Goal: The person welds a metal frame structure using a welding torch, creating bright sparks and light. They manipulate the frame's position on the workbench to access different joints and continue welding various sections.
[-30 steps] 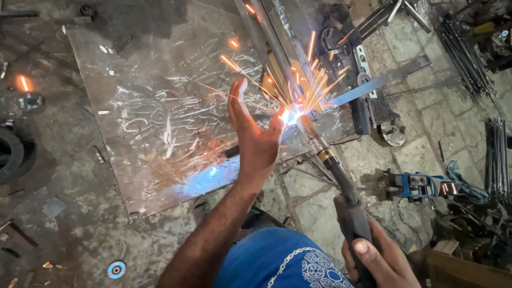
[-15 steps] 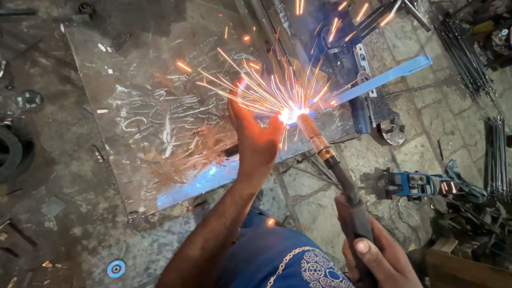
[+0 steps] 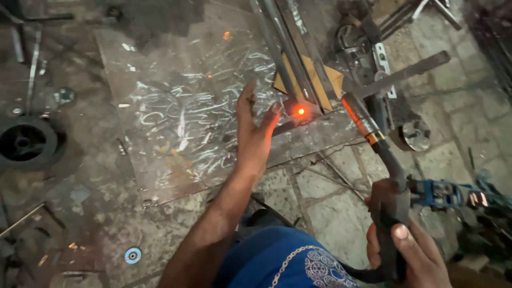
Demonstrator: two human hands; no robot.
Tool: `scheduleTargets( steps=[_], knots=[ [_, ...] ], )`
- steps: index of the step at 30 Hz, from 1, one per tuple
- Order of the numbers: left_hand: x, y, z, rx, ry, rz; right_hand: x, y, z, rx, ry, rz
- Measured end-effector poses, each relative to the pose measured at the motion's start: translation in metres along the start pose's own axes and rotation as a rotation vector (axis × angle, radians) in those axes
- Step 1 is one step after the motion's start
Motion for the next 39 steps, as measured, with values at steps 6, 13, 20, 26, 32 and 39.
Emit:
scheduleTargets(
  steps=[6, 13, 20, 26, 32, 39],
  knots=[
    [-0.038, -0.033, -0.017, -0.104, 0.035, 0.079, 0.013, 0.014, 0.006, -0.083, 0.086, -0.118],
    [-0.016, -0.103, -0.035, -0.303, 0.276, -0.129, 0.014, 0.027, 0.069, 0.014, 0.052, -0.196],
    [0.042, -0.141, 0.056, -0.259, 0.507, -0.809, 0.067, -0.009, 0.085, -0.051, -0.222, -0.009],
    [0.010, -0.134, 0.084, -0.182, 0.651, -1.020, 0.101, -0.053, 0.139, -0.183, -0.544, 0.280],
    [-0.008, -0.131, 0.083, -0.074, 0.831, -1.108, 0.179, -0.064, 0.103, -0.254, -0.702, 0.418],
    [-0.026, -0.116, 0.098, -0.046, 0.734, -1.128, 0.222, -0.062, 0.112, -0.120, -0.424, 0.482]
  ],
)
Point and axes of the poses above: each hand's wrist, its own y-axis towards the middle knuckle, its own x-axis out of the palm, z = x × y, the point moved 10 cm from there along y, towards the middle knuckle, and after that the axes turned 4 degrees about -x, right-handed, at the moved point
